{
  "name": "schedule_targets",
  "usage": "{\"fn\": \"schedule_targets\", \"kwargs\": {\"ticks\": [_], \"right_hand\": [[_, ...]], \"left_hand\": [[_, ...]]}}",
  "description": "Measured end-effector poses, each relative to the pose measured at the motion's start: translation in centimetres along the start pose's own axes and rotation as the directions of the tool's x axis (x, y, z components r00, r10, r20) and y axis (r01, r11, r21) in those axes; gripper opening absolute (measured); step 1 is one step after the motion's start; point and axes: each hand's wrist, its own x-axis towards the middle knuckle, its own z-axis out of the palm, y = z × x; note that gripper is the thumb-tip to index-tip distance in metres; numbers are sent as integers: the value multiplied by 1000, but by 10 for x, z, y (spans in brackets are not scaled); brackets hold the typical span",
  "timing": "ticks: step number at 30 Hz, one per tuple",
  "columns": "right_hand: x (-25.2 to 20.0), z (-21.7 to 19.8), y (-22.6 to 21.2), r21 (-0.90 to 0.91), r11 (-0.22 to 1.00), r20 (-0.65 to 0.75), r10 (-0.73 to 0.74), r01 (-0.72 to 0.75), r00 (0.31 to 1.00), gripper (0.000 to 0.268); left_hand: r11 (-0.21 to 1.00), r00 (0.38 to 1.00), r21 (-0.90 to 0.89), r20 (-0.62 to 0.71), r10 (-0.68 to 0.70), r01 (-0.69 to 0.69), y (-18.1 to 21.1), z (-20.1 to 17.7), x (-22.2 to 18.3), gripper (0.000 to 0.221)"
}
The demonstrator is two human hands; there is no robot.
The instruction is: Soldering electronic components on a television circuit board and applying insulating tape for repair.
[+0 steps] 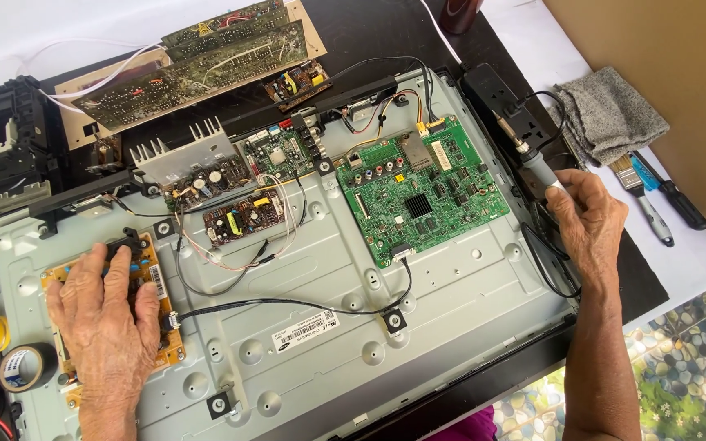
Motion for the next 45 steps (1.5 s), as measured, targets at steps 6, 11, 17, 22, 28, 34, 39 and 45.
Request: {"fn": "schedule_targets", "kwargs": {"ticks": [6, 11, 17, 22, 28, 34, 39, 45], "right_hand": [[-3, 8, 16, -53, 998, -18, 43, -44, 999, 14], [-5, 10, 17, -137, 990, -7, -15, 14, 1000, 15], [-3, 6, 27, 88, 989, -130, -109, 121, 985, 22], [-7, -4, 28, 104, 949, -335, -249, 299, 909, 30], [-25, -28, -14, -263, 907, -467, -418, 329, 779, 10], [-41, -20, -64, -418, 691, -355, -721, 590, 594, 38], [-49, -8, -164, -206, 726, -44, -677, 656, 735, 29], [-39, -4, -230, 19, 517, 30, -856, 856, 516, 28]], "left_hand": [[998, 999, -49, 22, -26, 27, 3, -4, 1, 48], [998, 1000, -63, 7, -27, 28, 5, -5, 4, 47], [996, 999, -78, 13, -32, 33, 2, -3, 2, 46], [999, 1000, -46, 26, -8, 9, -1, -6, 3, 46], [984, 993, -180, -119, -15, -7, 30, -55, 22, 37], [728, 955, -622, 238, -177, 290, 146, -152, 36, 43], [-350, 732, -644, 587, 346, 681, 193, -137, 33, 83], [-474, 633, -522, 768, 101, 709, 208, -139, 42, 62]]}}
